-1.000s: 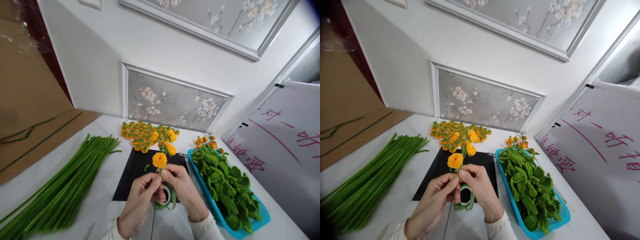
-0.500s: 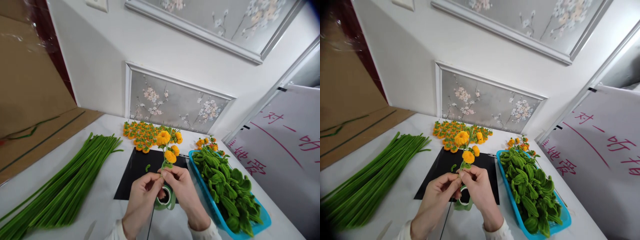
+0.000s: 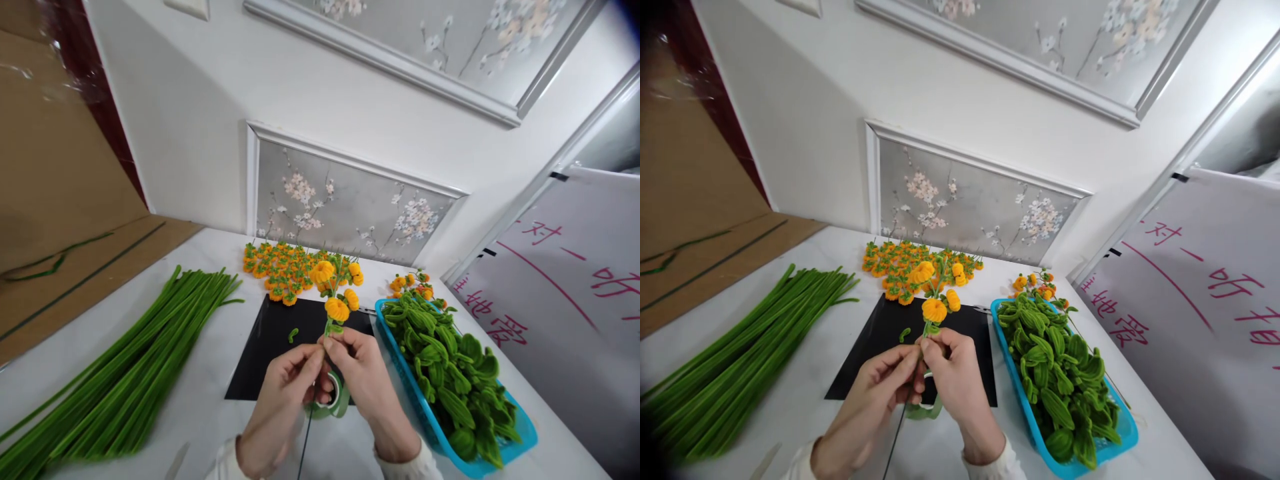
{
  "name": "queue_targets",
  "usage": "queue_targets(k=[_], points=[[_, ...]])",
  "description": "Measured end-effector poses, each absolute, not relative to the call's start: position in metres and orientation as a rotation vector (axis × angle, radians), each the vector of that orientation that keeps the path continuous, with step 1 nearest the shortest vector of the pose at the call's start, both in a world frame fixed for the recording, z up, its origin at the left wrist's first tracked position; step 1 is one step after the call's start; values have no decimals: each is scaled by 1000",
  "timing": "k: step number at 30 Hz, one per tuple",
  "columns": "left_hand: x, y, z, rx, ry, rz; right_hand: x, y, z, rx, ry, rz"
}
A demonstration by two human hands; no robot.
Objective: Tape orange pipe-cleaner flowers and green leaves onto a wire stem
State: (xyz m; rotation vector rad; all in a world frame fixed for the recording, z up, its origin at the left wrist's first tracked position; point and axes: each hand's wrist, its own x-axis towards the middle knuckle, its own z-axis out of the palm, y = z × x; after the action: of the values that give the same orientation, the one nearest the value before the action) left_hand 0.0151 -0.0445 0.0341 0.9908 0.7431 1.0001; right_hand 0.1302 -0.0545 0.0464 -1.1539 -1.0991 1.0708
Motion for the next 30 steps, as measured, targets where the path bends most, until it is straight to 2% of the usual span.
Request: queue_targets(k=[6,13,22,30], points=[[16,-43,33,923,740,923,139,-54,40,-1078,-1029,1213],[15,-46,30,983,780,959,138,-54,42,-1055,-1119,1209],[16,-48,37,926,756,934,131,-61,46,-1215,-1120,970],[10,-47,35,708,511,847,131,-60,35,-970,-1014,1246]])
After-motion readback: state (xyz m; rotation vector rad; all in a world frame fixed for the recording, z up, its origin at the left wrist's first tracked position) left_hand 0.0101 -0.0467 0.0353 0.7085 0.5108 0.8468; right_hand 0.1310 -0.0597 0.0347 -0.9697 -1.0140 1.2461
